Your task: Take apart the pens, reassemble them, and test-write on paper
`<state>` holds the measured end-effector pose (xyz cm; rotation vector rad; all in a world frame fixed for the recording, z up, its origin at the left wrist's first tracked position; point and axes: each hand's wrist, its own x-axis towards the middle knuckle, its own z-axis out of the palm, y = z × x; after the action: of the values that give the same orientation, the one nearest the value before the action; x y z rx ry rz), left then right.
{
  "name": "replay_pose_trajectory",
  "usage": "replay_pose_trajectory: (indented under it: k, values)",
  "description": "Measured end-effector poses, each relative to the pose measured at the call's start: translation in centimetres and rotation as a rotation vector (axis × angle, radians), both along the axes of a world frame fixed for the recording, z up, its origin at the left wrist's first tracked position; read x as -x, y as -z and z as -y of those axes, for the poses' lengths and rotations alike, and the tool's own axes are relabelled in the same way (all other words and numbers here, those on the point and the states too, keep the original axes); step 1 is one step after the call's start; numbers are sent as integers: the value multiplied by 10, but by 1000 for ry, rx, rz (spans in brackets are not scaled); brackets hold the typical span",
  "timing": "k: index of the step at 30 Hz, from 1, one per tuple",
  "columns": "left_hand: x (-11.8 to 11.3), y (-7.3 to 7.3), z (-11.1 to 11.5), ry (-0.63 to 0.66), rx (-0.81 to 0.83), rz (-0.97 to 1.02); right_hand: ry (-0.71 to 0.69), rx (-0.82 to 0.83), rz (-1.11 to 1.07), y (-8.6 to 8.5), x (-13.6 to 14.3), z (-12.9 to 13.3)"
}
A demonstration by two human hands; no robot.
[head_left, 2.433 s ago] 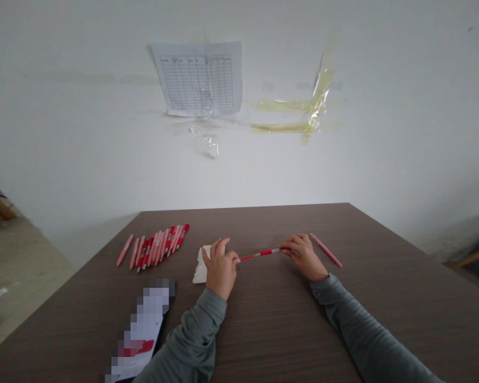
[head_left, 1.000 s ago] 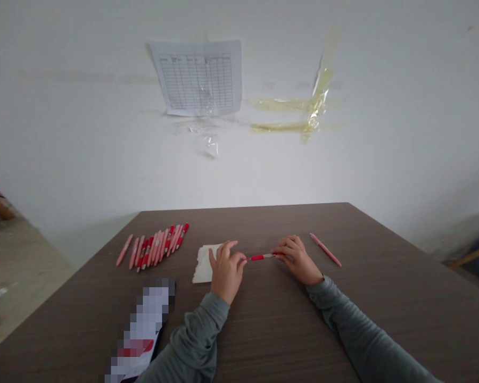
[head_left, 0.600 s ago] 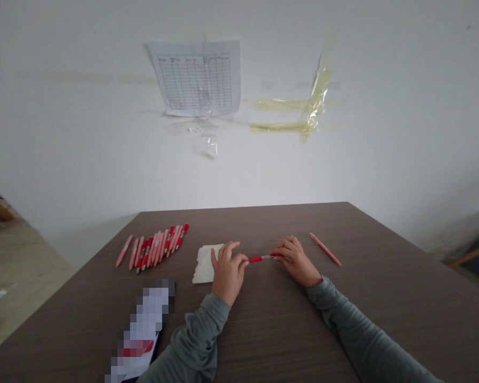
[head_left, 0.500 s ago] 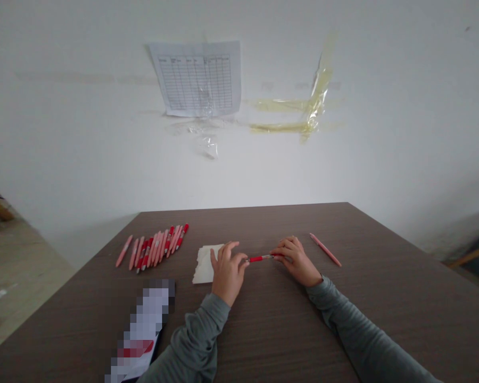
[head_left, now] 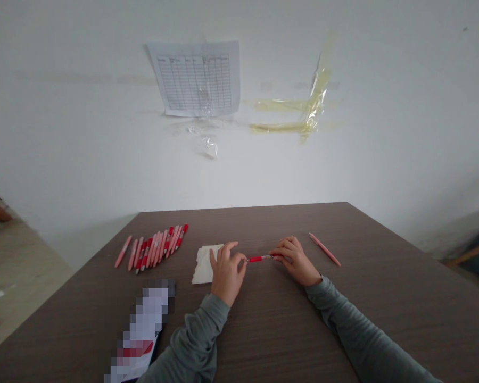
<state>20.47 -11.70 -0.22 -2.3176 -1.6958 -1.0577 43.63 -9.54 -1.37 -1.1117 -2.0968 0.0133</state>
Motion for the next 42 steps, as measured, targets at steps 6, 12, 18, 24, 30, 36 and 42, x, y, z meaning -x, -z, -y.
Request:
replay_pose_trajectory:
  k: [6,12,18,24,30,36,42]
  values:
    - [0,2,-1,10,-20,0,-10,-1,-4,0,1,1]
    - [-1,-2,2,5,-13,-2,-9,-12,-2,2,0,-1]
    - [1,-1,1,-8,-3,-5,-2,-14,-15,1,-1,0]
    - [4,-5,0,-88,71,-51,27,-6,-9,3,-6,-4]
    - [7,-3,-1,-156,183,-114,79,-6,-21,7,-12,-7]
    - [8,4,-2,-151,224,-148,95,-8,-12,4,-13,-6]
    - [7,7,-3,-159,206,-162,100,-11,-7,1,-12,-4]
